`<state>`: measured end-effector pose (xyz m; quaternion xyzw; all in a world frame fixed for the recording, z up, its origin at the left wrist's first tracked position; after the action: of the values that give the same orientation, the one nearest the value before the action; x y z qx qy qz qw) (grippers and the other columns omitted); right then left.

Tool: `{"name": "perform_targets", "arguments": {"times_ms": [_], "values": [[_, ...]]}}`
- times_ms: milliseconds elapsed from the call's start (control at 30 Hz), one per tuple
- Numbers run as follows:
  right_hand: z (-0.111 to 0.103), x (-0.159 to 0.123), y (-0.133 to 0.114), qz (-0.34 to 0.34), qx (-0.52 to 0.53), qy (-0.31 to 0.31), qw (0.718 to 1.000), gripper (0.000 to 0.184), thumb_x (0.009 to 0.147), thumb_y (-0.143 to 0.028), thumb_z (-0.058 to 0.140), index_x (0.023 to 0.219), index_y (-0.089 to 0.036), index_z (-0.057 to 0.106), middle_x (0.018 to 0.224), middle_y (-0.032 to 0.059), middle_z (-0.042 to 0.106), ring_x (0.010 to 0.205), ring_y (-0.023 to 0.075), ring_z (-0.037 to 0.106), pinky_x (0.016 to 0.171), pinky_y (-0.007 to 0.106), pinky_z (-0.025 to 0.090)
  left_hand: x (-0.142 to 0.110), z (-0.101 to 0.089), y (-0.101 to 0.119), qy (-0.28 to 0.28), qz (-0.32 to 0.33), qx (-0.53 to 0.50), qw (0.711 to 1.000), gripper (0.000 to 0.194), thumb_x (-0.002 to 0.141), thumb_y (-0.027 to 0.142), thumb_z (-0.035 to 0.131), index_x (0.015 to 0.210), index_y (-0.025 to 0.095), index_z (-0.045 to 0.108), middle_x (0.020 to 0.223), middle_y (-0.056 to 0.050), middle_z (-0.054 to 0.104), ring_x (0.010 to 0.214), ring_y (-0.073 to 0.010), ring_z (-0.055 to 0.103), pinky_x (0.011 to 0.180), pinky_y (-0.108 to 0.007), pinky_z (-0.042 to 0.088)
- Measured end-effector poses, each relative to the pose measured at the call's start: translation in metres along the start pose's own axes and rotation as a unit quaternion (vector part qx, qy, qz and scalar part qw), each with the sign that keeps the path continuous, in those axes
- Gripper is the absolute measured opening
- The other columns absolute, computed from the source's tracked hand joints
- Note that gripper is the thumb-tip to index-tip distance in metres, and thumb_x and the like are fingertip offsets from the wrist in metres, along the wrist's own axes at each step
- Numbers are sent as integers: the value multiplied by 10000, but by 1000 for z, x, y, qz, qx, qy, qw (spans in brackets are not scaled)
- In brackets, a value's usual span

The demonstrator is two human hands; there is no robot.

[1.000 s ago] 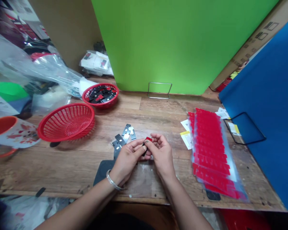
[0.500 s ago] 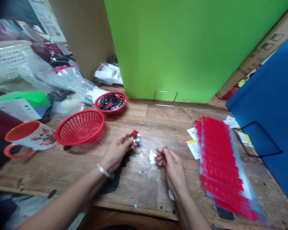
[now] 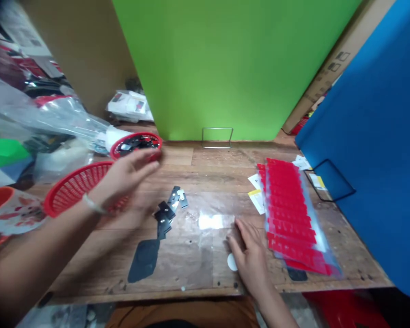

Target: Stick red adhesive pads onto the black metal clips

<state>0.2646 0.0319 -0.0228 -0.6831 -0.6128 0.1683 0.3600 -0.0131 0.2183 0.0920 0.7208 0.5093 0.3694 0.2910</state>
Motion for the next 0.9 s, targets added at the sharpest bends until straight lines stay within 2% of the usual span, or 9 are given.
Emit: {"name": "perform_targets", "arguments": {"times_ms": [67,167,267,367,500,600,733,800,900], "values": [[5,-6,-2,-33,-94,-36,994,668,771,-406,566,1337,-134,338,1373,155,362,1281,282,291,1029,477,267,-41,36,14,-114,35,30,992,358,778,336,527,1104,201,587,1147,-58,598,1068,-222,526,965,-386,361],[16,-16,-2,-68,-187,-108,974,854,699,-472,624,1385,-147,232,1439,147,227,1328,305,153,1049,528,181,-98,78,14,-226,7,3,974,310,794,327,508,1058,210,619,1115,-60,619,1036,-216,548,940,-355,383],[22,-24,-7,-113,-221,-127,960,847,692,-491,625,1378,-160,255,1429,148,252,1325,318,153,1036,555,175,-133,100,-1,-242,-99,-124,957,364,780,345,534,1107,196,588,1124,-86,610,1016,-218,562,911,-344,406],[23,-33,-13,-156,-227,-82,958,625,758,-410,593,1306,-180,401,1361,139,390,1296,326,247,1015,571,208,-152,113,-15,-223,-232,-268,908,415,768,356,565,1133,160,551,1155,-120,585,1044,-217,553,915,-334,403],[16,-47,-21,-181,-181,-16,967,308,836,-210,501,1137,-217,568,1196,95,573,1214,289,409,979,548,306,-163,117,-15,-176,-334,-390,840,524,740,337,619,1196,125,475,1210,-160,535,1097,-211,519,952,-333,367],[9,-61,-31,-190,-107,14,976,384,845,-121,427,1211,-205,509,1195,106,568,1180,265,454,938,499,392,-172,122,-4,-168,-357,-439,808,625,695,312,674,1239,120,431,1235,-179,503,1087,-206,525,949,-326,366],[22,-87,-67,-309,-62,-15,949,539,810,-80,426,1324,-235,386,1281,104,493,1216,312,402,919,507,407,-186,132,21,-230,-287,-510,778,713,615,248,740,1256,195,432,1160,-138,570,1033,-209,562,866,-323,429],[35,-98,-85,-368,-60,-42,927,559,794,-135,504,1333,-215,377,1266,121,505,1204,331,411,884,480,446,-189,123,26,-240,-236,-520,785,587,647,269,713,1192,201,505,1071,-123,626,971,-217,595,798,-323,463],[51,-111,-106,-467,-41,-99,878,571,769,-267,589,1306,-172,422,1176,135,577,1123,323,498,819,422,501,-193,79,15,-222,-193,-467,834,328,702,295,655,1001,162,642,971,-113,670,896,-210,621,776,-310,471]]}}
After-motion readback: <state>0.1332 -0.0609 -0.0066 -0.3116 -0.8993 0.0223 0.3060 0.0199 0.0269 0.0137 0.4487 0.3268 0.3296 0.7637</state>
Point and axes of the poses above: each hand's wrist, its own x-axis towards the middle knuckle, its own z-axis out of the palm, y = z × x, the point moved 7 cm from there along x, towards the middle knuckle
